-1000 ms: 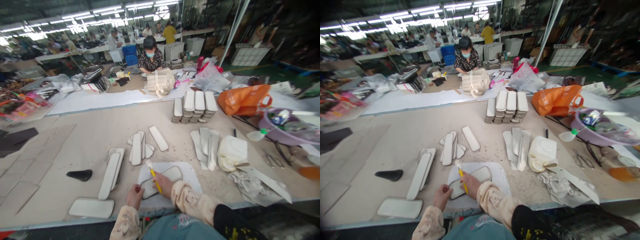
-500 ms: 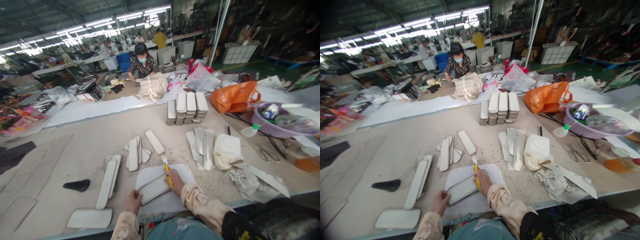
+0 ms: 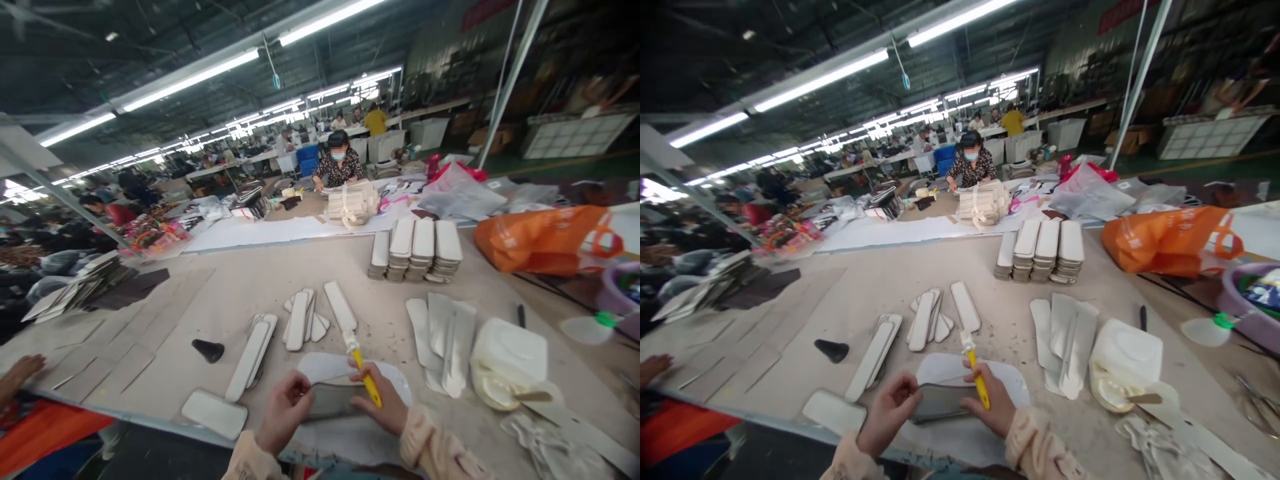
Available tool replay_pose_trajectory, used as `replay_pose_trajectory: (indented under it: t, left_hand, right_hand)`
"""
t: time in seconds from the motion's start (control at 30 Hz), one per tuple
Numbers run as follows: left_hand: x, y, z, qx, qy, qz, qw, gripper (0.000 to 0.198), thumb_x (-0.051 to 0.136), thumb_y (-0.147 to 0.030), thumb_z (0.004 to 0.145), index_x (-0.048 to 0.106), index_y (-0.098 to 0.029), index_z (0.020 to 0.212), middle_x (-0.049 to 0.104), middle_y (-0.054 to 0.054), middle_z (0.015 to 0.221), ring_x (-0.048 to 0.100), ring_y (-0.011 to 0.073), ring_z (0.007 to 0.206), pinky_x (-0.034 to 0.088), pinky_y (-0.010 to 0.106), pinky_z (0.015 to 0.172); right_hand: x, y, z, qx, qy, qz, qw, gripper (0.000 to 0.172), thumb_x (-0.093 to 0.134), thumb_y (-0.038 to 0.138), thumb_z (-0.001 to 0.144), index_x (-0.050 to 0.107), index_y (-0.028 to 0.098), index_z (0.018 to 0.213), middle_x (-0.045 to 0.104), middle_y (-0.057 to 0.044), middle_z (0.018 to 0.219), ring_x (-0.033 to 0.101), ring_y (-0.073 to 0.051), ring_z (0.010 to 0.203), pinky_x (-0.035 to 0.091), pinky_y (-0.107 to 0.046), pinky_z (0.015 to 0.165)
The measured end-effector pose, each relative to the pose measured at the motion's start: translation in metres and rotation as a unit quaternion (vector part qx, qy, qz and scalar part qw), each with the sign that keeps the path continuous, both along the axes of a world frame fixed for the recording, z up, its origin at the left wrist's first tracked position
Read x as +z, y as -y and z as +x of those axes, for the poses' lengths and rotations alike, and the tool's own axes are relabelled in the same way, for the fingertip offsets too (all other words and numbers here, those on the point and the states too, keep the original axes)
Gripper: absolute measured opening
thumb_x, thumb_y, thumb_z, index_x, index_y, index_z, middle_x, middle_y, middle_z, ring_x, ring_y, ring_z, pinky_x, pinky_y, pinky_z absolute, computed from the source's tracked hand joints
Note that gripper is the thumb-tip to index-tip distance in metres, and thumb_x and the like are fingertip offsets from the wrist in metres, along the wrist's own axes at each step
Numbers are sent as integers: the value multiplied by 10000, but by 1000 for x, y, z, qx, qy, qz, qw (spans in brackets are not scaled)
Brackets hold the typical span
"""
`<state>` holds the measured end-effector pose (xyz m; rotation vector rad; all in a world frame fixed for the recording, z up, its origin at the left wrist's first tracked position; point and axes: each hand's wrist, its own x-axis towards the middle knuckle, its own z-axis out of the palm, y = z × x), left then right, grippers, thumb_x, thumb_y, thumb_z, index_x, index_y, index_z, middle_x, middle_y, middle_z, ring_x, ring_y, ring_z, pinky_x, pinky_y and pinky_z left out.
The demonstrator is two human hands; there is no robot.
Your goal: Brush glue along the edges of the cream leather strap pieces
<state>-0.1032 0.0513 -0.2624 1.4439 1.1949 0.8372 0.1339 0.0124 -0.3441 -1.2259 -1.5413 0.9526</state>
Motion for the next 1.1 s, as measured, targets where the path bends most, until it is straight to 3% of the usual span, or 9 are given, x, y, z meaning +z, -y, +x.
replay_pose_trajectory:
  t: [0.07,0.17,0.27,0.37,0.5,0.57,0.67,0.83,1.1]
  left_hand:
    - [19,3,14,17,67,-21,997,220,718,-299,657,568,-152,722,502,-34,632,432,77,562,323,182,515]
    - [30,3,29,89,171,-42,980,297,774,-324,612,574,-149,746,533,-34,642,449,66,560,327,169,509]
    - [25,0,42,183,265,-61,945,343,816,-311,556,586,-149,752,578,-30,661,504,69,583,380,168,541]
    - [12,5,60,242,351,-88,900,368,819,-323,561,615,-146,811,644,6,740,590,102,664,459,194,620]
    - [-6,23,94,199,408,-129,881,323,753,-315,669,631,-149,917,692,88,892,646,219,901,516,296,758]
    - [-11,30,109,209,411,-144,876,223,700,-281,723,632,-166,901,700,97,901,636,245,969,519,330,799]
    - [-10,35,124,237,409,-165,865,101,594,-248,808,626,-183,878,702,99,938,627,239,1017,515,347,843]
    - [-4,39,140,231,429,-204,849,93,552,-209,842,620,-146,841,708,118,919,648,230,985,524,330,846]
    - [-7,31,155,227,445,-229,836,87,566,-177,831,613,-120,879,712,115,853,665,241,952,533,336,839]
  right_hand:
    - [10,7,2,13,-24,-20,999,362,687,272,715,375,255,900,596,-60,1221,629,-201,943,481,-371,865]
    - [13,21,15,2,-66,-45,997,313,662,290,733,380,250,864,625,-31,1155,624,-155,757,506,-314,730]
    - [11,35,35,-48,-92,-60,993,291,657,335,742,396,245,835,660,-9,1008,620,-158,724,504,-287,680]
    - [12,48,51,-107,-86,-43,990,292,681,366,726,427,241,800,652,0,869,632,-206,868,502,-291,756]
    - [20,64,63,-137,-71,-17,988,292,688,382,722,438,241,770,641,1,818,636,-216,890,510,-272,747]
    - [22,73,69,-133,-59,-11,989,288,686,385,726,441,239,766,645,-2,814,638,-208,847,512,-266,729]
    - [22,85,81,-135,-57,10,989,274,674,397,735,455,235,768,627,7,777,624,-187,768,508,-245,678]
    - [23,105,101,-170,-21,-1,985,304,650,467,741,448,242,716,505,50,611,497,-138,543,428,-221,492]
    - [16,108,108,-225,14,15,974,379,611,574,734,434,245,669,467,51,518,454,-136,471,379,-236,445]
